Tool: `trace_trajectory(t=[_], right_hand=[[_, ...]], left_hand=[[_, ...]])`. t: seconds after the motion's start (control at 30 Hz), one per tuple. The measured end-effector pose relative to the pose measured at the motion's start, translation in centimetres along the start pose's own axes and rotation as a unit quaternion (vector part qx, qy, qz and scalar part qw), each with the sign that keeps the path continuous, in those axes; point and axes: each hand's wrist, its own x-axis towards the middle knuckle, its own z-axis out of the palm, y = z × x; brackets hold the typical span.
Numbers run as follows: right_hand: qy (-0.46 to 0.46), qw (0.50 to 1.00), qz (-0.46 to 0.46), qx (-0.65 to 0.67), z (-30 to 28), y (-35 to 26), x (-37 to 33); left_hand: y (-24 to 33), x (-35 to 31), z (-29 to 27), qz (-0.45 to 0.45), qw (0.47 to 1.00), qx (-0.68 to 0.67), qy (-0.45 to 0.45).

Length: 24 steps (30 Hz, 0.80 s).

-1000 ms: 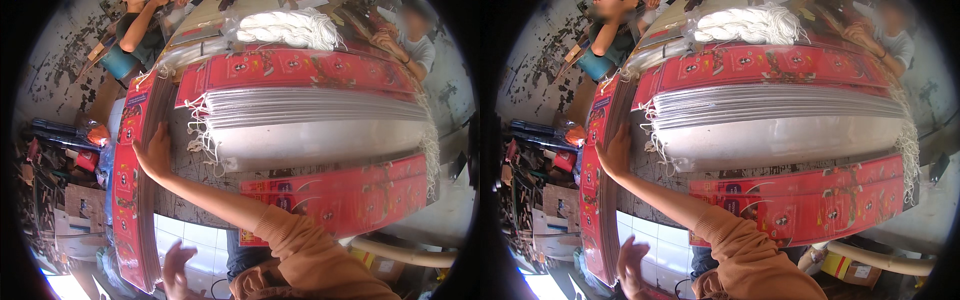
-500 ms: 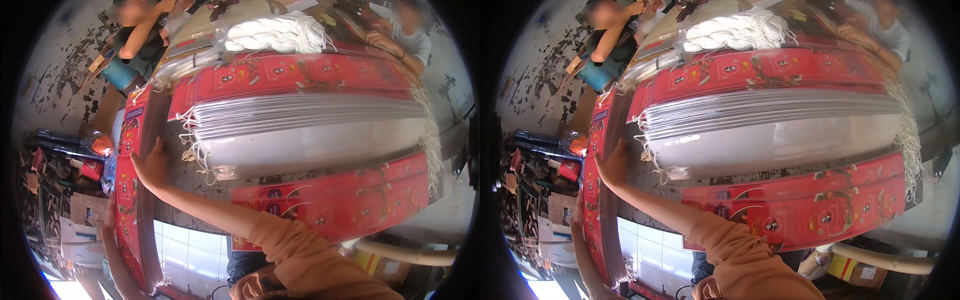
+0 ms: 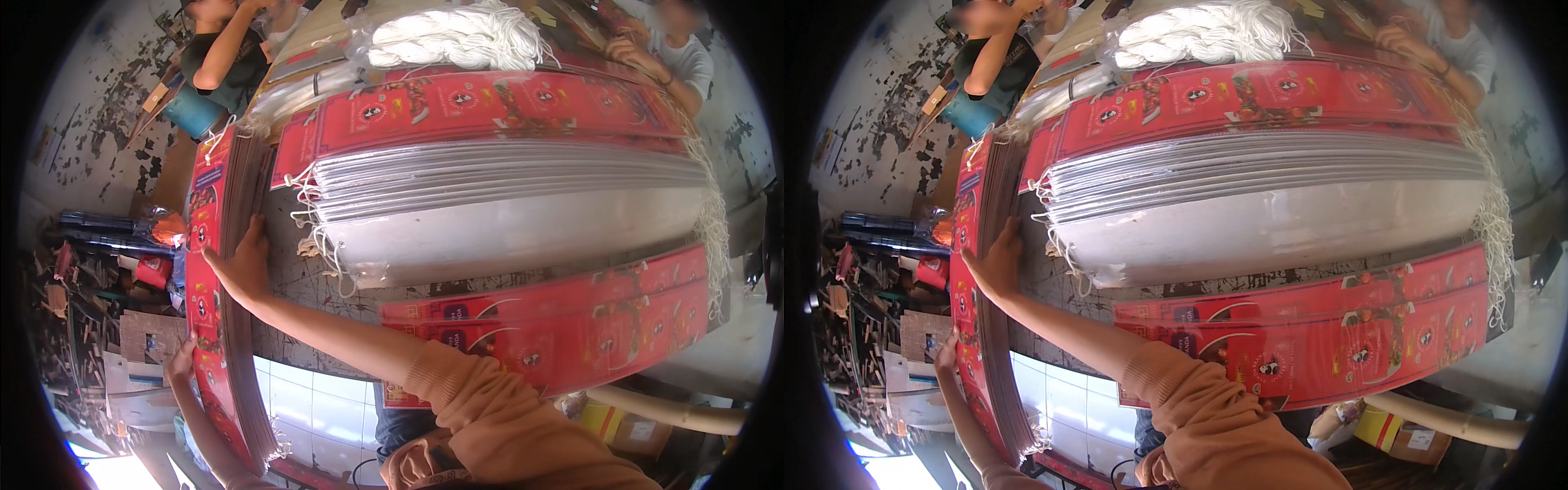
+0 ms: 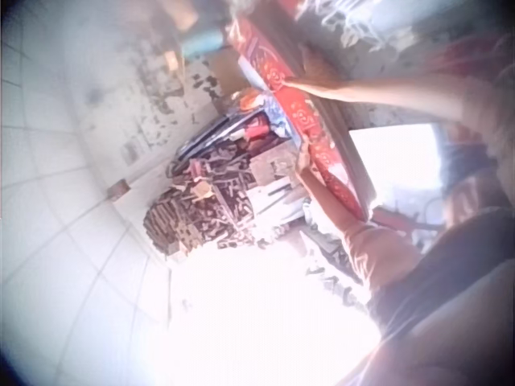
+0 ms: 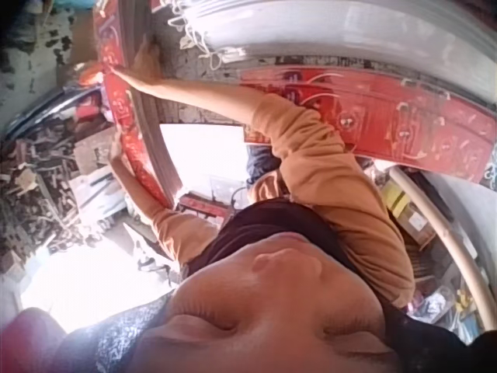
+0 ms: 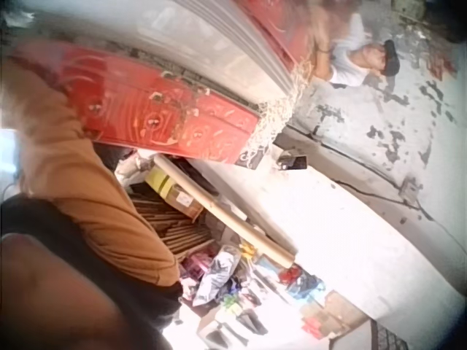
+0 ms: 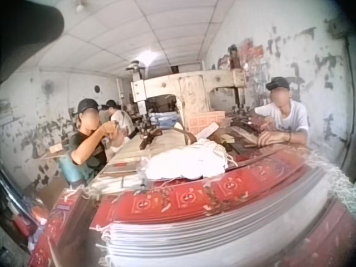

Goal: The person assembles red rectangular boxes by threading white strings through pre-punched holes on the sides. They pull the strings tight and tie knots to secure the box structure. The person then stacks the completed boxes on a pile on the table.

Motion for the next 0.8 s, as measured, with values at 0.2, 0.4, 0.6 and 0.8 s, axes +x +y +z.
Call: trace_trajectory(t=[0.2,0.4,0.6,0.8], right_hand=[[0.018,0.998,-0.020,-0.060,0.6,0.4,0.8],[-0.178,0.977,0.105,0.054,-0.8,-1.1,-2.2],[-0.221,0.963,0.157,0.001,-0.7,-2.4,-1.8],[-0.183,0.975,0.112,-0.061,-0.9,-5.4,-2.3]], left_hand=[[-2.0,0.8,-2.0,0.015,0.996,-0.074,-0.050],[-2.2,0.8,-0.3,0.036,0.991,-0.093,-0.084],[-1.6,-0.3,-0.1,0.077,0.993,-0.079,-0.051],[0.5,-3.2,0.8,0.135,0.990,-0.024,0.025]])
